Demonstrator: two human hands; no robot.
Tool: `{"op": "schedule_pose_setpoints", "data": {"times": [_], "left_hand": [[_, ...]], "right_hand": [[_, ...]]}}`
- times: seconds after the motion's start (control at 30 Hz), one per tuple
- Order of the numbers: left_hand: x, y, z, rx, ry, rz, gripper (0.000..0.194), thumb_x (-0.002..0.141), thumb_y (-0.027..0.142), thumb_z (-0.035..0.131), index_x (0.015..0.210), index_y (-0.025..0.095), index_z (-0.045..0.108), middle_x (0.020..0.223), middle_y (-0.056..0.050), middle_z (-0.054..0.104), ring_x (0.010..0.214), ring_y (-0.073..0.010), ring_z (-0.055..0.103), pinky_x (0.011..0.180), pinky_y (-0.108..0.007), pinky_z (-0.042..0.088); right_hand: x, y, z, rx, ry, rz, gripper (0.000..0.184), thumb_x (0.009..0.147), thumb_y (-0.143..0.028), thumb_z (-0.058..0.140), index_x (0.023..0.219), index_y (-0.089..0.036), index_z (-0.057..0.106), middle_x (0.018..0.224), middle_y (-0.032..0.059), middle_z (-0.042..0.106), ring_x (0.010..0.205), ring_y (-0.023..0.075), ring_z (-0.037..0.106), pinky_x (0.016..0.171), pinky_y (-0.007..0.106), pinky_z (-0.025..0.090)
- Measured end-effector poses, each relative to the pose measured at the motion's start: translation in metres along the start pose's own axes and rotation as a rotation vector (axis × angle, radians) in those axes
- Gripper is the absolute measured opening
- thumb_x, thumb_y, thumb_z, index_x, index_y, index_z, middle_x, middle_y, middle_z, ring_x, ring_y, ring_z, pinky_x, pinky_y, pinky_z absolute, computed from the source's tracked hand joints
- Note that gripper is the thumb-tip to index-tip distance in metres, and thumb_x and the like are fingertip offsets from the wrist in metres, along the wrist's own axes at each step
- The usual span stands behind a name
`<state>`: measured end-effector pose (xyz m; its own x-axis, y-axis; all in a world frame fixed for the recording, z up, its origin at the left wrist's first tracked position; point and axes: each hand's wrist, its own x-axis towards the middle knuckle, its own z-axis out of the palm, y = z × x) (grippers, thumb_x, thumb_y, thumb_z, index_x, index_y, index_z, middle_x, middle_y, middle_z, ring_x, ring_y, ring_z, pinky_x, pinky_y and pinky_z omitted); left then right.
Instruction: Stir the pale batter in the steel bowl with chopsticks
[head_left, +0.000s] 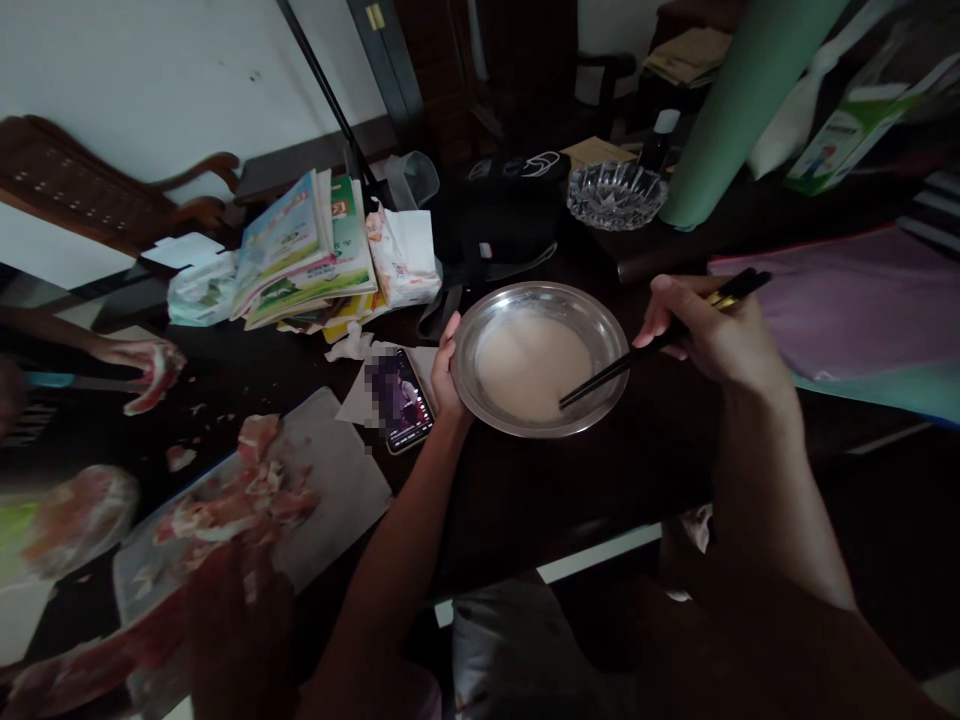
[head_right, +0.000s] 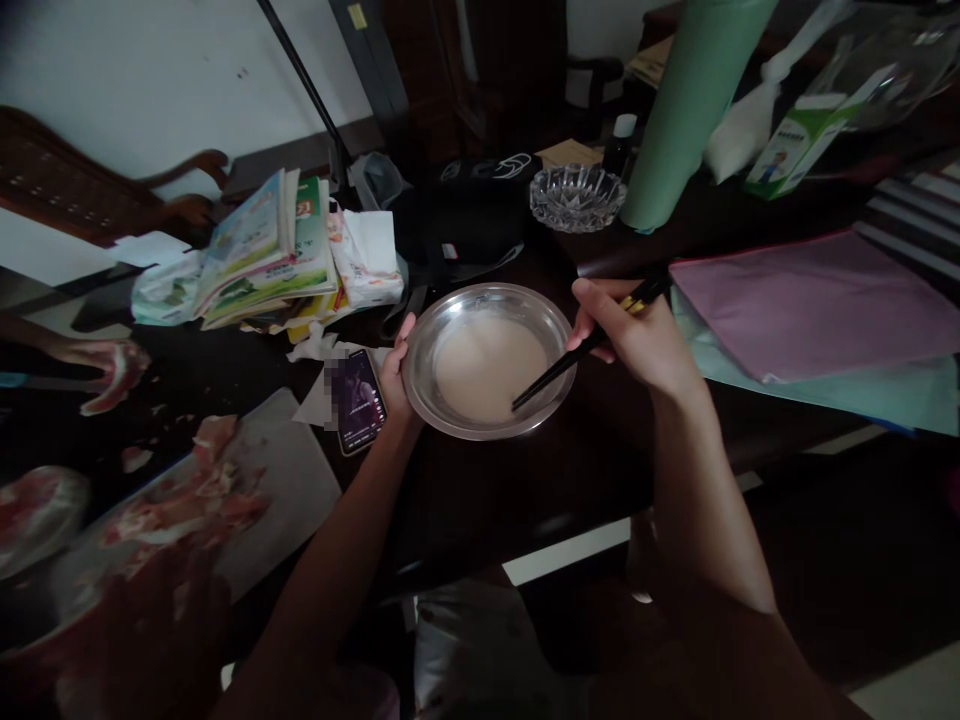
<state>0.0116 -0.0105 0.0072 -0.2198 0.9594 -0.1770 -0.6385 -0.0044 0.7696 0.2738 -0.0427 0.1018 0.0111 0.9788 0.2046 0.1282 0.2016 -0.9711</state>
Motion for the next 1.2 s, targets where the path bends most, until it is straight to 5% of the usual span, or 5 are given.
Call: {"op": "schedule_pose_setpoints", "data": {"times": [0.33,0.53,0.83,1.03,1.2], "left_hand": [[0.002,-0.001,-0.003,0.043,-0.014,0.018,0.03,0.088,0.025,0.053,0.11,0.026,0.074,0.124,0.0,0.073,0.135,-0.0207,0.054,0.115,-0.033,0.04],[0.002,-0.001,-0.004,0.053,-0.03,0.006,0.037,0.088,0.026,0.054,0.12,0.027,0.072,0.123,0.0,0.074,0.133,-0.0222,0.055,0.114,-0.034,0.041],[0.002,-0.002,-0.004,0.044,-0.027,0.02,0.033,0.086,0.028,0.055,0.112,0.023,0.074,0.125,-0.003,0.073,0.135,-0.024,0.054,0.114,-0.035,0.04],[0.002,-0.002,-0.004,0.049,-0.035,0.019,0.031,0.085,0.029,0.057,0.111,0.023,0.074,0.128,-0.004,0.072,0.138,-0.025,0.051,0.114,-0.036,0.04],[0.002,-0.002,-0.005,0.044,-0.047,0.02,0.028,0.087,0.028,0.057,0.11,0.025,0.073,0.127,-0.001,0.072,0.135,-0.0226,0.054,0.114,-0.034,0.04]], "right_hand": [[0.003,0.04,0.049,-0.033,0.006,-0.148,0.042,0.087,-0.058,0.065,0.063,-0.023,0.061,0.071,0.0018,0.074,0.058,0.0136,0.062,0.053,0.029,0.05],[0.01,0.046,0.032,-0.181,0.136,-0.192,0.043,0.089,-0.06,0.061,0.066,-0.024,0.061,0.072,0.0014,0.073,0.056,0.014,0.06,0.054,0.031,0.048],[0.007,0.006,-0.004,-0.362,0.317,-0.169,0.051,0.096,-0.051,0.053,0.056,-0.021,0.063,0.051,0.002,0.06,0.044,0.0108,0.047,0.044,0.03,0.033],[0.001,0.007,-0.012,-0.15,0.202,-0.01,0.046,0.091,-0.045,0.062,0.051,-0.022,0.058,0.05,0.0025,0.064,0.042,0.0118,0.05,0.038,0.028,0.032],[-0.005,0.024,0.013,0.005,-0.008,-0.013,0.042,0.088,-0.053,0.066,0.059,-0.022,0.063,0.059,0.0013,0.068,0.049,0.0126,0.057,0.04,0.026,0.039]]}}
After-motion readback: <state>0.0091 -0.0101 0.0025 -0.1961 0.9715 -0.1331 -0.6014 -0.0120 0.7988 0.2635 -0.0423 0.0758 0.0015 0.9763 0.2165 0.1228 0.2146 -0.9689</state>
